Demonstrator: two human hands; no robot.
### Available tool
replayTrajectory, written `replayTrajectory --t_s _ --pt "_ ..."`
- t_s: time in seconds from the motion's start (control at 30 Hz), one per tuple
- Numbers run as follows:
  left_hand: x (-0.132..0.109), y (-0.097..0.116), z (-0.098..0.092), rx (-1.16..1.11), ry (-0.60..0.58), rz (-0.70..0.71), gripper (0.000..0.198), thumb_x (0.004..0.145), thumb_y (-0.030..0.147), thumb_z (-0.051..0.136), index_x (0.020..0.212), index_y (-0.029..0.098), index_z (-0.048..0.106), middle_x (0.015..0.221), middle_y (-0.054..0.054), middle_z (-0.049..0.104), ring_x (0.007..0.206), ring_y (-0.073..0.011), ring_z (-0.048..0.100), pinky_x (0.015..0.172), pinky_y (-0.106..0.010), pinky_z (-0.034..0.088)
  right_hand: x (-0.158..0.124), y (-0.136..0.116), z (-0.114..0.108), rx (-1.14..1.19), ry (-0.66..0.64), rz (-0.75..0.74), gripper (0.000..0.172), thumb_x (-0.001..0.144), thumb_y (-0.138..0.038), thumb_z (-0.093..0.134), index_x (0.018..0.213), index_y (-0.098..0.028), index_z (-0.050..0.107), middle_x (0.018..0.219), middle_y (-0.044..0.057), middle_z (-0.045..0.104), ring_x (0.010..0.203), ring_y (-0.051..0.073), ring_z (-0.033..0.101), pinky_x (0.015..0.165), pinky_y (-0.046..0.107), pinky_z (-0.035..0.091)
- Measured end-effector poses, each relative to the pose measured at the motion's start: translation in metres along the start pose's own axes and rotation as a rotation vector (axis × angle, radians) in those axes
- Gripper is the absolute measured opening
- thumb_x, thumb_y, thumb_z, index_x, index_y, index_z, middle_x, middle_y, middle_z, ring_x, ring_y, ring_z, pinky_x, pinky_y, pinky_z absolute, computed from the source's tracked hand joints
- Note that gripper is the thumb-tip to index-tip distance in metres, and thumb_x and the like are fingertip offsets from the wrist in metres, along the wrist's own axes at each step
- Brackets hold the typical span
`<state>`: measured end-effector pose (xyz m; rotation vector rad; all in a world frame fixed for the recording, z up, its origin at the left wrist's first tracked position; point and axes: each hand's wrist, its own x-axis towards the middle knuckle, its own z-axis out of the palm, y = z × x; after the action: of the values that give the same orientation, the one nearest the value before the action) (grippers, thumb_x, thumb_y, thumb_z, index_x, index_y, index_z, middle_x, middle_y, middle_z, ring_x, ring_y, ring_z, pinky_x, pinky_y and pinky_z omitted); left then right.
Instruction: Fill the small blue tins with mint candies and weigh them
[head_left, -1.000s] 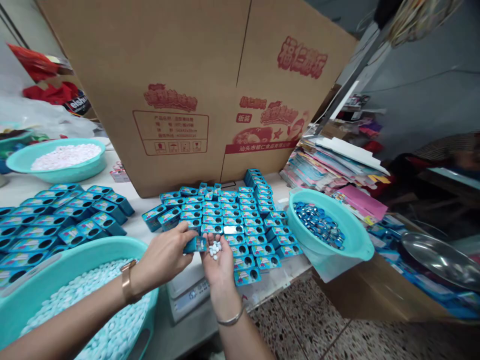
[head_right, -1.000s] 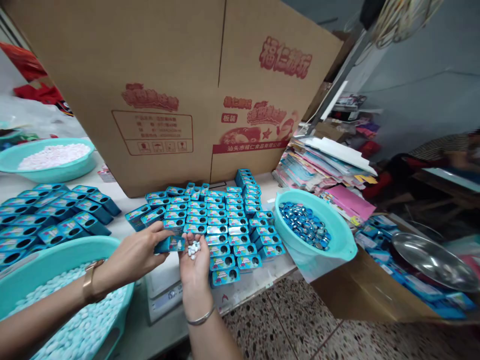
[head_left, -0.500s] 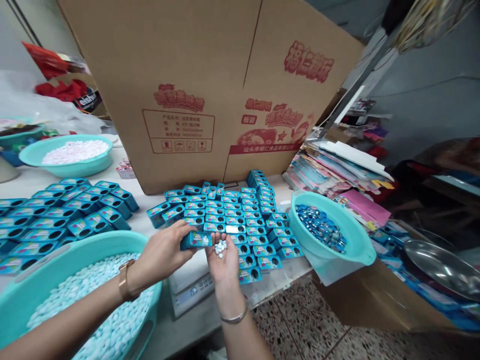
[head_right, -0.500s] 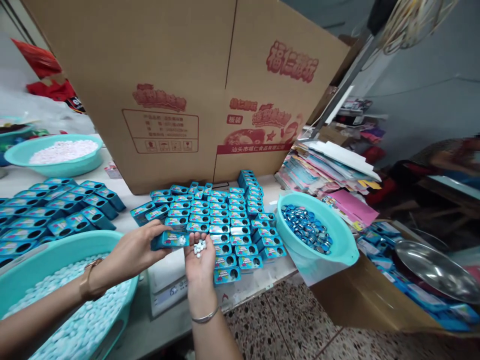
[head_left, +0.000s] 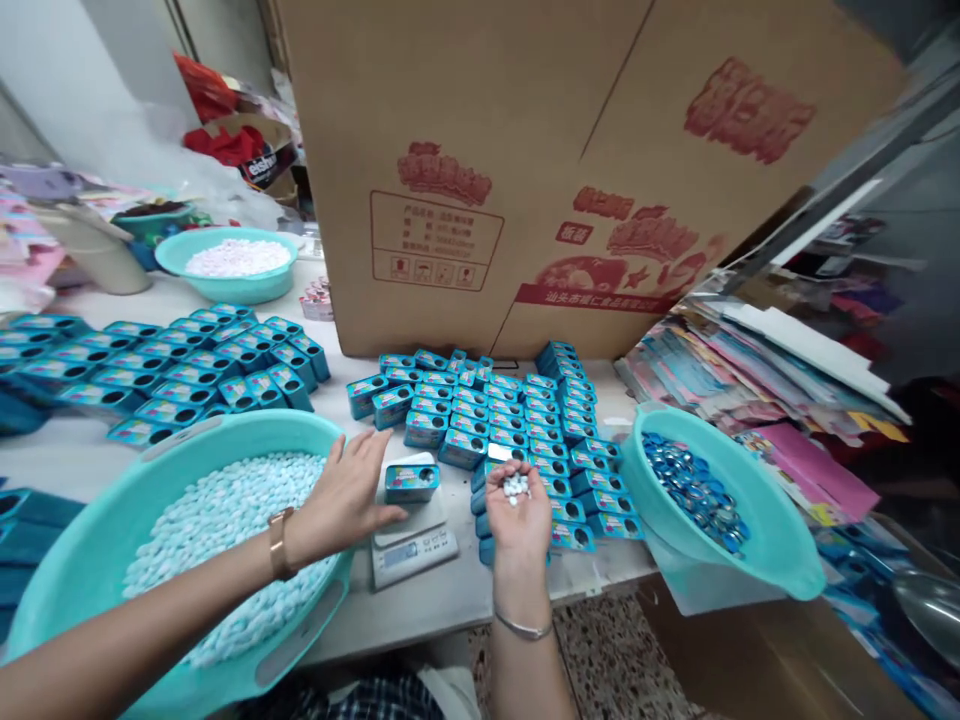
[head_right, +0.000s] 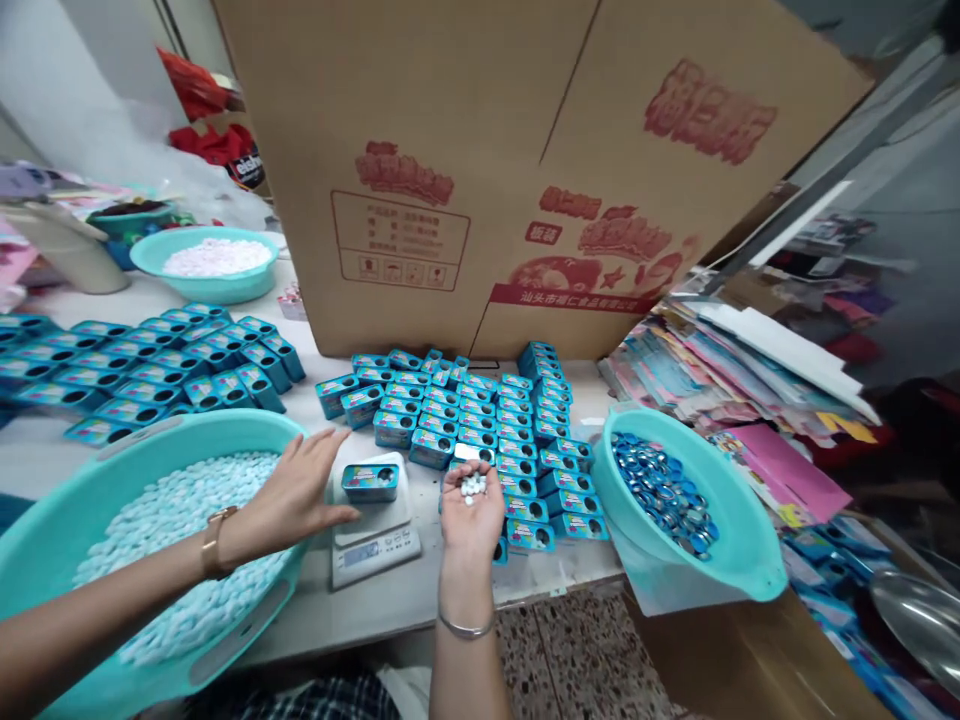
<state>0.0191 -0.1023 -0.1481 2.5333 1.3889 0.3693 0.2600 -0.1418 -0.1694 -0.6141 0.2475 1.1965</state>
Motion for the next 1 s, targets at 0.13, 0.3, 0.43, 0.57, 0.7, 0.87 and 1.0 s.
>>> replayTrajectory --t_s 0.13,0.3,0.43,0.57,0.7,0.87,1.0 --pt "-0.005 -0.005 -0.032 0.022 0.160 -0.015 0.101 0.076 0.068 0.056 0.148 0.015 0.010 0.150 -0.021 0.031 0.140 -0.0358 0.024 0.110 -0.056 0.021 -0.004 -0.009 0.005 0.060 0.018 -0.006 0.016 0.088 -0.021 0.044 0.073 -0.019 0.050 0.067 -0.003 0.055 0.060 0.008 0.055 0.058 0.022 0.051" --pt "-0.005 -0.011 -0.042 0.016 0.189 -0.004 0.097 0.078 0.069 0.053 0.148 0.017 0.011 0.149 -0.019 0.033 0.138 -0.0358 0.026 0.110 -0.056 0.021 -0.006 -0.012 0.011 0.071 0.003 -0.002 0.017 0.088 -0.018 0.042 0.073 -0.019 0.049 0.067 -0.003 0.053 0.060 0.008 0.053 0.058 0.021 0.050" --pt "-0.002 -0.007 -0.035 -0.016 0.140 0.019 0.092 0.079 0.066 0.054 0.148 0.019 0.014 0.148 -0.018 0.035 0.139 -0.0370 0.024 0.109 -0.061 0.019 -0.005 -0.012 0.011 0.020 -0.027 -0.031 0.013 0.085 -0.017 0.046 0.073 -0.019 0.049 0.067 -0.004 0.053 0.060 0.007 0.054 0.059 0.021 0.050" --pt "0.005 0.002 -0.026 -0.050 0.069 0.059 0.088 0.079 0.061 0.057 0.147 0.022 0.017 0.148 -0.017 0.035 0.139 -0.0379 0.024 0.109 -0.066 0.014 -0.005 -0.013 0.010 -0.066 -0.061 -0.085 0.010 0.082 -0.018 0.050 0.073 -0.020 0.049 0.067 -0.005 0.053 0.060 0.008 0.055 0.060 0.022 0.051" --pt "0.015 0.015 -0.010 -0.034 -0.015 0.101 0.085 0.075 0.052 0.065 0.143 0.021 0.025 0.143 -0.016 0.041 0.138 -0.0371 0.024 0.110 -0.065 0.009 -0.005 -0.014 0.010 -0.038 -0.060 -0.080 0.009 0.082 -0.017 0.049 0.074 -0.020 0.050 0.068 -0.004 0.054 0.061 0.008 0.056 0.060 0.023 0.051" --pt "0.025 0.022 0.010 0.029 -0.145 0.175 0.050 0.074 0.029 0.064 0.121 0.024 0.050 0.114 -0.010 0.061 0.119 -0.0321 0.045 0.110 -0.064 0.006 -0.001 -0.013 0.008 -0.082 -0.073 -0.085 0.007 0.079 -0.017 0.052 0.074 -0.021 0.049 0.068 -0.004 0.056 0.061 0.009 0.057 0.058 0.025 0.052" --pt "0.041 -0.003 -0.001 0.060 -0.127 0.123 0.029 0.073 0.024 0.060 0.102 0.023 0.058 0.099 -0.007 0.066 0.102 -0.0292 0.055 0.106 -0.060 0.020 0.002 -0.020 0.003 -0.083 -0.071 -0.098 0.006 0.078 -0.017 0.053 0.075 -0.021 0.049 0.067 -0.004 0.055 0.061 0.010 0.057 0.056 0.024 0.052"
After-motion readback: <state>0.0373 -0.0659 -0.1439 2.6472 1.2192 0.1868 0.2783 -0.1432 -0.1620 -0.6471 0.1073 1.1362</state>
